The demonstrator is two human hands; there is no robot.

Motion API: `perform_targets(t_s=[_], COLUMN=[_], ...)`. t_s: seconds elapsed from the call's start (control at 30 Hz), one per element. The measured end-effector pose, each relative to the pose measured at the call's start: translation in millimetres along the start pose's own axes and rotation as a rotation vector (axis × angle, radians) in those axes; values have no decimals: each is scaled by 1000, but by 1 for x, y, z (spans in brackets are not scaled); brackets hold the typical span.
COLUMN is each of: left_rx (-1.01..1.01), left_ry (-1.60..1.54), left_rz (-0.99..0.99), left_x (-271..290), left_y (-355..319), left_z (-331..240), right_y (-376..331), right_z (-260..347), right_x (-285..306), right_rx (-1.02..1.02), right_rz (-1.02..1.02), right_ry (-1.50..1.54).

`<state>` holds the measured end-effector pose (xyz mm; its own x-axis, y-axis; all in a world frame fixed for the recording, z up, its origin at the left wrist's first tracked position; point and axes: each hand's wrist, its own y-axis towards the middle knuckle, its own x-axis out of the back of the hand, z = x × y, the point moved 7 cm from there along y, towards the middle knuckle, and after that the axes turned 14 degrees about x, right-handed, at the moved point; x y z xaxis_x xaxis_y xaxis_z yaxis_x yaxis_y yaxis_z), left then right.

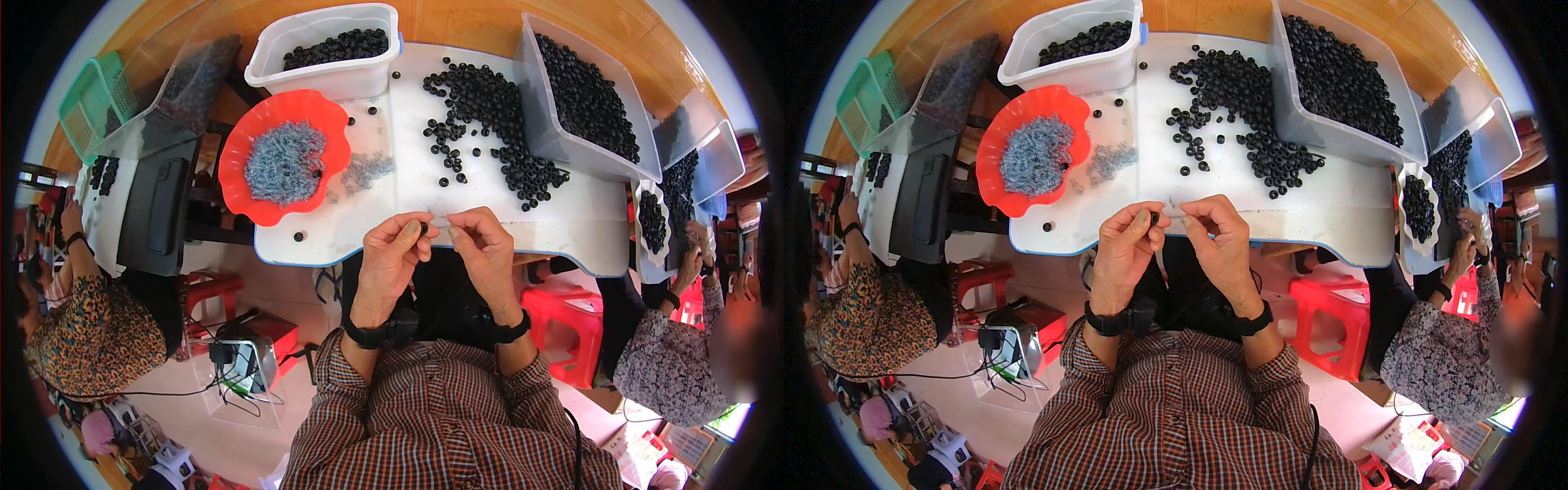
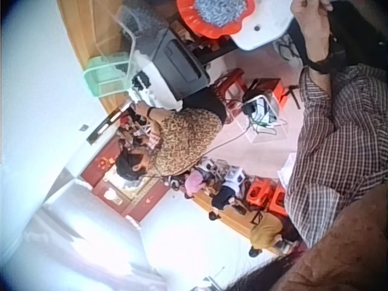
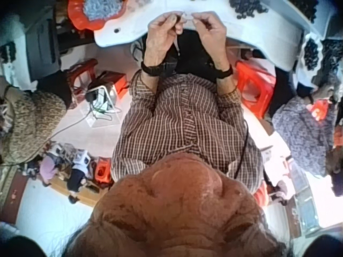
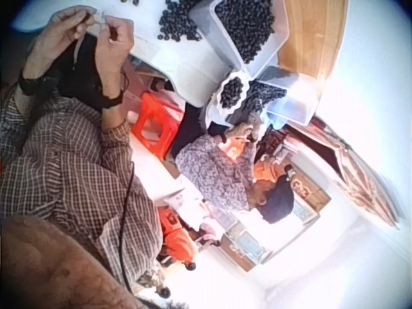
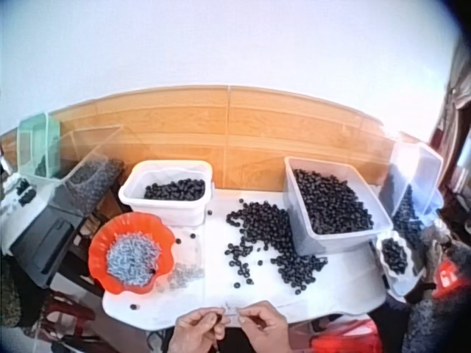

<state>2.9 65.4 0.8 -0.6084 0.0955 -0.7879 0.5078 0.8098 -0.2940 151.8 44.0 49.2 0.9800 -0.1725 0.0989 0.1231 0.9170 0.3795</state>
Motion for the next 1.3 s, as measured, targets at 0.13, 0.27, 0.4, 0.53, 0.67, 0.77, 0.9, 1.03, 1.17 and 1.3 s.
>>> perform_targets(t_s=[0.13, 0.27, 0.4, 0.53, 0.67, 0.77, 0.9, 1.03, 1.17, 1.3], left_rx=[24, 8, 11, -63, -207, -281, -320, -345, -247, -145], left_ry=[-58, -80, -74, -36, -94, -94, -166, -97, -14, 96], left_rz=[22, -4, -82, -107, -102, -203, -251, -194, -255, -305], left_x=[-5, -7, -13, -21, -22, -25, -22, -16, -9, 4], left_y=[0, 6, 19, 51, 94, 121, 133, 117, 88, 62], left_z=[-4, -14, -39, -91, -151, -191, -208, -178, -127, -67], right_y=[4, 12, 17, 16, 17, 18, 17, 15, 17, 21], right_z=[1, 9, 5, -19, -23, -22, -21, -24, -25, -25], right_x=[5, 6, 10, 16, 15, 13, 10, 16, 19, 18], right_rx=[50, 250, 365, 317, 358, 356, 351, 332, 317, 281], right_rz=[-41, -35, -82, -131, -126, -114, -111, -131, -147, -162], right_ry=[-94, -333, -465, -454, -494, -510, -510, -508, -507, -499])
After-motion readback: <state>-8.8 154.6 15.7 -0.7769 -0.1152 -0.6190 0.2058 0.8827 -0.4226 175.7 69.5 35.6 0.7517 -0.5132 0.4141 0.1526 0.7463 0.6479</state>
